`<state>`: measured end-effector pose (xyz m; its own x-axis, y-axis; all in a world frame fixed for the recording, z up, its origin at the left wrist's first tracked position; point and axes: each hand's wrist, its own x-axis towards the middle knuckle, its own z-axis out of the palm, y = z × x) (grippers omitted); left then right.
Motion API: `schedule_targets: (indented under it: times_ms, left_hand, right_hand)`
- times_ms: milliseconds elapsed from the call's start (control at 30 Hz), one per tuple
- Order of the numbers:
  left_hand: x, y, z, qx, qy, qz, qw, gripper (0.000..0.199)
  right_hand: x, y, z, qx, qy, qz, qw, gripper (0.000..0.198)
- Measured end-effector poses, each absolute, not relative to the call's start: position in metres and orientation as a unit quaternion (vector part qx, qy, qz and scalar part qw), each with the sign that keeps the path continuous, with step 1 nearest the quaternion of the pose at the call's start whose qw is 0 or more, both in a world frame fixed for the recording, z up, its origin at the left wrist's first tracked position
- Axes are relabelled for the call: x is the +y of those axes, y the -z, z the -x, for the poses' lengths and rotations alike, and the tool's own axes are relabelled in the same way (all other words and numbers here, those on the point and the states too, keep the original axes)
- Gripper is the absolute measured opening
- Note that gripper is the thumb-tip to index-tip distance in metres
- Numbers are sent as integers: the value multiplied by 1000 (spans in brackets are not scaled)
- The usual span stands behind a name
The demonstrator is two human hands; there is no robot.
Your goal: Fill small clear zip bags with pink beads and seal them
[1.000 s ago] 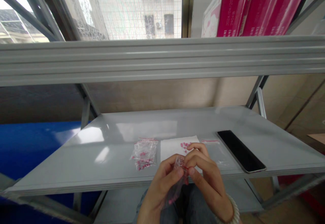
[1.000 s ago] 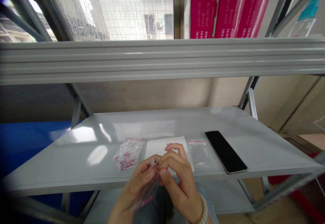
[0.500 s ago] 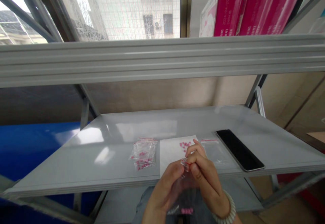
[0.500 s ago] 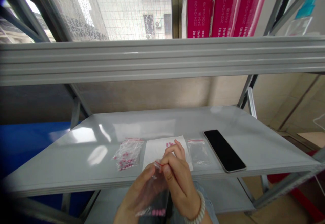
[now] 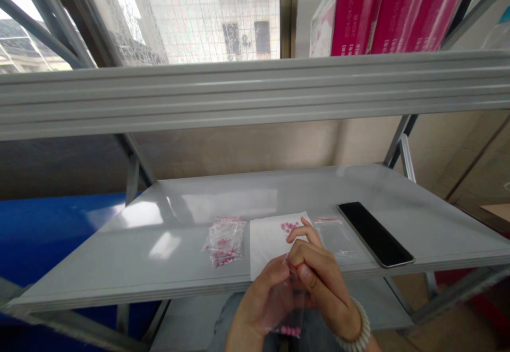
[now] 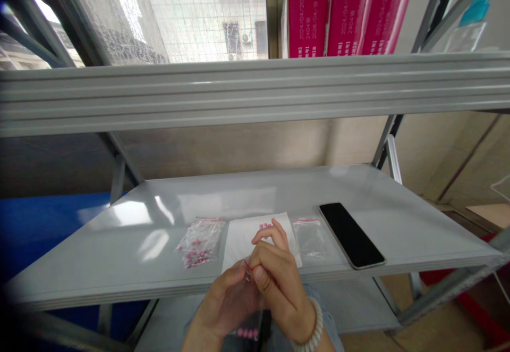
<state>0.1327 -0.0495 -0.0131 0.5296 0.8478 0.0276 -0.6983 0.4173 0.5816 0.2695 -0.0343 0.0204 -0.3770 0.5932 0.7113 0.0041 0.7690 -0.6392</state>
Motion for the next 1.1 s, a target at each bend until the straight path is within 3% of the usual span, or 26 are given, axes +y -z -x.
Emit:
schedule_targets:
  times_ms: [400, 633, 867, 1100]
  left_hand:
    - [-51, -4, -125, 204, -520, -370, 742, 40]
    - [-53, -22, -105, 332, -596, -541, 492, 43]
    - [-14, -51, -70, 473, -432, -744, 193, 36]
    - [43, -40, -60, 488, -267, -822, 121, 33]
  right_hand:
    - [-39, -17, -269, -744, -312, 226, 546, 32]
    - [-33, -5, -266, -662, -327, 217, 639, 24]
    - [-18, 4, -262, -669, -286, 296, 619, 23]
    - [-2, 29, -255, -773, -142, 414, 460, 25]
